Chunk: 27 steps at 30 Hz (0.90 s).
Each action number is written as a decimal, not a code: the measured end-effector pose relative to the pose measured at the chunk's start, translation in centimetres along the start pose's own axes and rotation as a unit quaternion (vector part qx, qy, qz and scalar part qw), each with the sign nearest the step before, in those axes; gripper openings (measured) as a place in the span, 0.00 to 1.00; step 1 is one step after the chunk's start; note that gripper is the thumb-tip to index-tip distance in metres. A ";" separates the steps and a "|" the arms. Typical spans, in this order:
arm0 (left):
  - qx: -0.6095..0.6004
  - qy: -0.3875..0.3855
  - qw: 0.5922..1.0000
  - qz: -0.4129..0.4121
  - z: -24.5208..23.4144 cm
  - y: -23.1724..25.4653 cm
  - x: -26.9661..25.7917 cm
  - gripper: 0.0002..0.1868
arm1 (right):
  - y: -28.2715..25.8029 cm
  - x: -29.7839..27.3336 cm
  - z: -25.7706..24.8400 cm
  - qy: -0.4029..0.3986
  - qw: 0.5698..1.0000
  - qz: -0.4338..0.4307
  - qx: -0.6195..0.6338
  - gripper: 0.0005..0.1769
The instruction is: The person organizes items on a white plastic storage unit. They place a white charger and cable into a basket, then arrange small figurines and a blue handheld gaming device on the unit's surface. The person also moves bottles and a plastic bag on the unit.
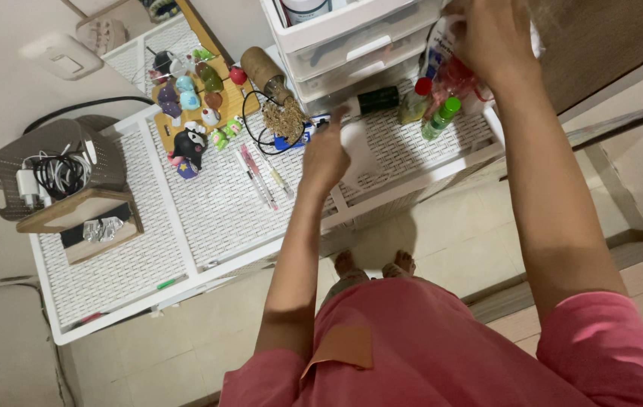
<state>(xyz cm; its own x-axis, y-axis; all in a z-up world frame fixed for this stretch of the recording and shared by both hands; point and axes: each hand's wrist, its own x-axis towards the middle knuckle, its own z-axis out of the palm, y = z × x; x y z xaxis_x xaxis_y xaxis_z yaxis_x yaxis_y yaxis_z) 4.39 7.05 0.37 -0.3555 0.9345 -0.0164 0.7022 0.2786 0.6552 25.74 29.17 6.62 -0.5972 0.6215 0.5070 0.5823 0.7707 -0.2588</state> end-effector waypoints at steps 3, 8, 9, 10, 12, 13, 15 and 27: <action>-0.060 -0.061 0.996 -0.027 1.2 1.7 0.5 0.41 | 0.7 0.2 1.1 0.041 0.999 -0.008 -0.028 0.15; -0.026 -0.053 0.998 -0.002 1.3 3.1 0.6 0.40 | 1.7 1.0 3.0 0.049 0.998 0.000 -0.025 0.13; -0.027 -0.058 0.998 -0.002 1.1 3.2 0.5 0.40 | 1.8 1.5 3.2 0.036 0.999 0.009 -0.031 0.13; -0.036 -0.052 0.998 0.014 0.8 3.3 0.4 0.39 | 1.8 1.6 3.2 0.022 0.999 0.018 -0.037 0.12; -0.053 -0.039 0.997 0.046 0.1 3.5 0.4 0.37 | 1.5 1.6 2.7 -0.022 0.998 0.054 0.009 0.06; -0.066 -0.058 0.996 0.023 -0.1 3.5 0.4 0.35 | 1.3 1.3 2.1 -0.043 0.996 0.072 0.031 0.05; -0.091 -0.098 0.991 -0.025 -0.5 3.4 0.3 0.31 | 0.3 0.4 0.6 0.011 0.997 0.078 0.028 0.07; -0.116 0.030 0.988 0.099 -2.3 2.8 1.3 0.20 | -4.7 -5.7 -3.7 0.013 0.995 0.073 0.073 0.22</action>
<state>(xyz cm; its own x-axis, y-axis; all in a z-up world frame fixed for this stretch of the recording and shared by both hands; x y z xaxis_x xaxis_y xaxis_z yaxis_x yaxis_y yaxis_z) 4.52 8.54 3.93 -0.2663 0.9489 0.1694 0.6032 0.0270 0.7972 28.43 21.50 7.99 -0.4957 0.7263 0.4761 0.5741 0.6854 -0.4479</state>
